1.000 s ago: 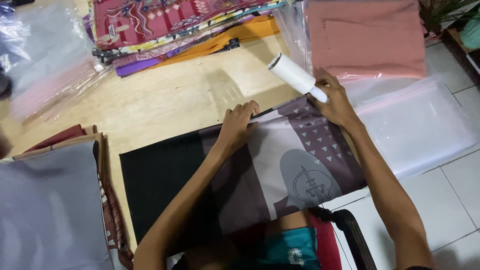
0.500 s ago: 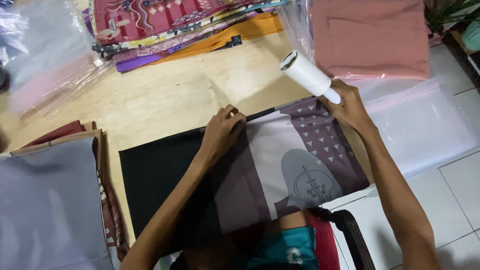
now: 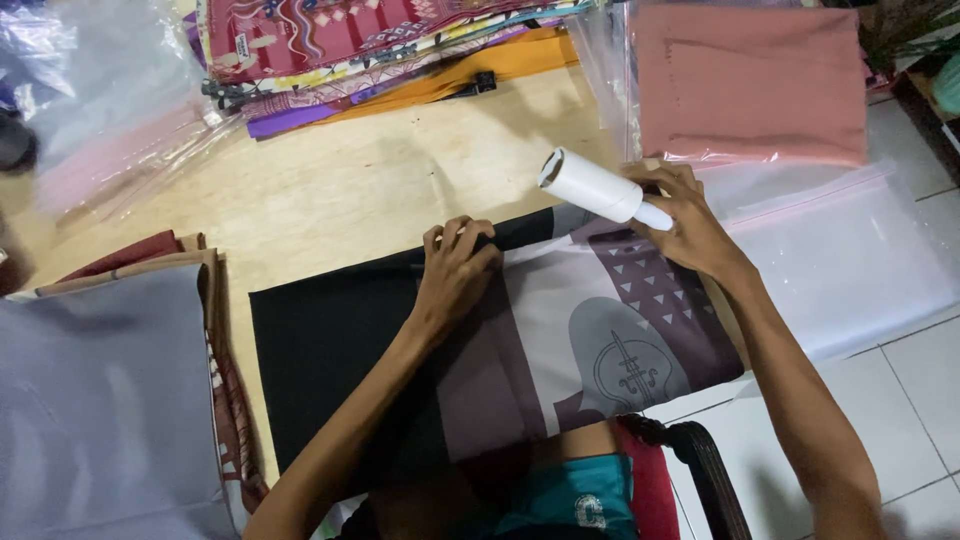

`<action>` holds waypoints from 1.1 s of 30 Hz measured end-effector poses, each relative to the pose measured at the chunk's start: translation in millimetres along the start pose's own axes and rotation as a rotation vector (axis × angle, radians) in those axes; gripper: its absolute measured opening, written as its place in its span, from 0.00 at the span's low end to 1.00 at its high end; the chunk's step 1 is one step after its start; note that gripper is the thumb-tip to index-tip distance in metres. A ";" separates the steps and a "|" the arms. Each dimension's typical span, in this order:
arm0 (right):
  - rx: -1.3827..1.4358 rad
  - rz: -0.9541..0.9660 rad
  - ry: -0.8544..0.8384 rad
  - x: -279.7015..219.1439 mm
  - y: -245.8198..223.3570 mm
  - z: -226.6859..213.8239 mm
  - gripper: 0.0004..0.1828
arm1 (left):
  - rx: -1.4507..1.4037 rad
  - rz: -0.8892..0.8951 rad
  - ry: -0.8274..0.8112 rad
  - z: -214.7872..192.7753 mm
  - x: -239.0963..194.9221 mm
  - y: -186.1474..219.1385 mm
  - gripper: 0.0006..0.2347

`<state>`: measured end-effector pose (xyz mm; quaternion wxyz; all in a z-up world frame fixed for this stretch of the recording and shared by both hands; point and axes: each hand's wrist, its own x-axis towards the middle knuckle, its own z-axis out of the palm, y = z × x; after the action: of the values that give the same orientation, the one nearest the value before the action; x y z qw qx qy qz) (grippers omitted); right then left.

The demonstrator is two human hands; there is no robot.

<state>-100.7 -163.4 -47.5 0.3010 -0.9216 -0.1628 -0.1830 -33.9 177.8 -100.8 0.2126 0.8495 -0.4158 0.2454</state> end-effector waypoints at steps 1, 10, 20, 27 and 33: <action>-0.004 0.014 -0.010 -4.3 3.7 2.2 0.06 | 0.032 0.052 0.027 0.1 -1.8 -0.7 0.06; -0.095 0.024 -0.052 -12.0 15.7 -1.1 0.04 | -0.116 0.125 -0.091 -5.9 -19.4 6.0 0.06; 0.009 0.078 0.058 0.7 44.5 11.1 0.11 | 0.101 -0.313 -0.310 -36.5 -43.9 -71.5 0.13; -0.419 0.048 0.143 -0.3 76.7 33.7 0.12 | 0.161 -0.463 -0.292 -53.3 -70.7 -95.9 0.12; -0.687 0.041 0.175 -2.6 51.5 34.6 0.16 | 0.160 -0.451 -0.211 -65.5 -73.2 -88.4 0.08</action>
<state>-73.6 -182.0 -100.1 -0.0103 -0.9530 -0.0466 -0.2993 -17.0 308.7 -106.6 0.1497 0.9558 -0.2148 0.1339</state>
